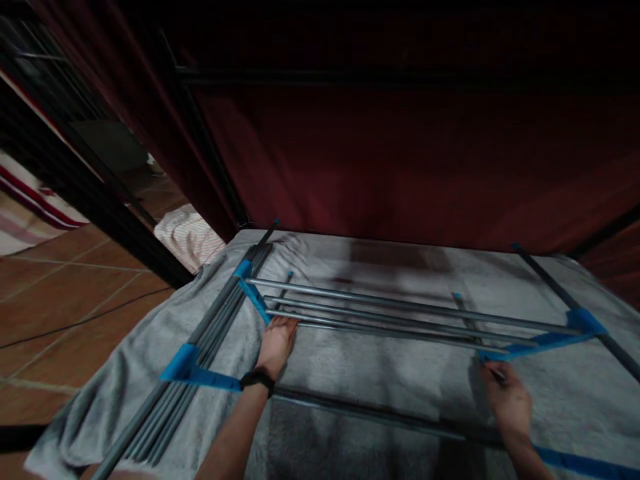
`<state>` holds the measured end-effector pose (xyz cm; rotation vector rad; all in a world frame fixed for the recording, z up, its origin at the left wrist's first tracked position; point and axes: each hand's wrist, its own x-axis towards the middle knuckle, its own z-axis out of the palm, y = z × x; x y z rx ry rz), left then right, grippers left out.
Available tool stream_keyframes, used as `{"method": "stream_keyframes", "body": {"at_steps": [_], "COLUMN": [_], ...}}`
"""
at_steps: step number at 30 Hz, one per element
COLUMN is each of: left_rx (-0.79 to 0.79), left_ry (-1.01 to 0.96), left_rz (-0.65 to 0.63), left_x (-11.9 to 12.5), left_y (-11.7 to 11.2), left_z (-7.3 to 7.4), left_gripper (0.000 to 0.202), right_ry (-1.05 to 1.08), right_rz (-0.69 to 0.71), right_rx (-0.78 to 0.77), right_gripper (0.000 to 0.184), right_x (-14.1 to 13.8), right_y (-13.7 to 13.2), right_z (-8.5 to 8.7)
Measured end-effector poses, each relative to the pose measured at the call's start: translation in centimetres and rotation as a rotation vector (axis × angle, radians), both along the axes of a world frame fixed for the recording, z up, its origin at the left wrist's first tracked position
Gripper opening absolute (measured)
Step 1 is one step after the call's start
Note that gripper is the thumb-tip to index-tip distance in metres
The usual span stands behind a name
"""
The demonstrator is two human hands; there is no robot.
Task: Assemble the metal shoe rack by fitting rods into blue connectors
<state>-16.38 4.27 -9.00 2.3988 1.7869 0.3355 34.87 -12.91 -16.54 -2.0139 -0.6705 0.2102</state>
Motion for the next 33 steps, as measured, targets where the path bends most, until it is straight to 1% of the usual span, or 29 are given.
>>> {"method": "stream_keyframes", "body": {"at_steps": [3, 6, 9, 12, 16, 18, 20, 24, 28, 30, 33], "left_rx": [-0.005, 0.032, 0.052, 0.051, 0.046, 0.035, 0.019, 0.023, 0.043, 0.05, 0.055], "left_ry": [-0.006, -0.035, -0.073, -0.087, -0.099, -0.087, -0.075, -0.094, -0.123, -0.143, -0.129], "left_rz": [-0.03, -0.069, -0.158, -0.202, -0.191, -0.187, -0.179, -0.153, -0.143, -0.115, -0.091], "left_x": [-0.5, -1.6, -2.7, -3.3, -3.1, -2.9, -3.0, -3.4, -4.0, -4.3, -4.8], "left_y": [0.2, 1.1, 2.3, 3.0, 3.0, 2.9, 3.0, 3.4, 3.7, 3.8, 3.8], "left_z": [-0.2, -1.3, -2.5, -2.9, -2.2, -1.9, -1.9, -2.8, -4.3, -4.8, -5.3], "left_gripper": [0.039, 0.041, 0.045, 0.046, 0.045, 0.047, 0.049, 0.046, 0.048, 0.047, 0.045], "right_ry": [-0.032, -0.004, -0.011, -0.001, 0.026, 0.038, 0.046, 0.046, 0.024, 0.008, -0.028], "right_rz": [0.034, 0.037, 0.007, -0.051, -0.151, -0.195, -0.234, -0.282, -0.285, -0.255, -0.154], "right_rx": [-0.019, 0.035, 0.02, -0.006, -0.072, -0.112, -0.148, -0.203, -0.212, -0.185, -0.12], "right_gripper": [0.037, 0.038, 0.033, 0.03, 0.035, 0.039, 0.044, 0.053, 0.052, 0.048, 0.039], "right_x": [-0.8, -1.9, -2.1, -2.0, -2.0, -2.2, -2.4, -3.2, -3.7, -3.5, -3.0], "right_y": [0.0, 0.6, 1.2, 1.4, 2.2, 3.2, 4.3, 5.7, 6.0, 5.8, 5.0], "right_z": [1.0, 2.0, 2.0, 1.8, 2.1, 2.2, 2.3, 2.0, 1.7, 1.6, 1.5]}}
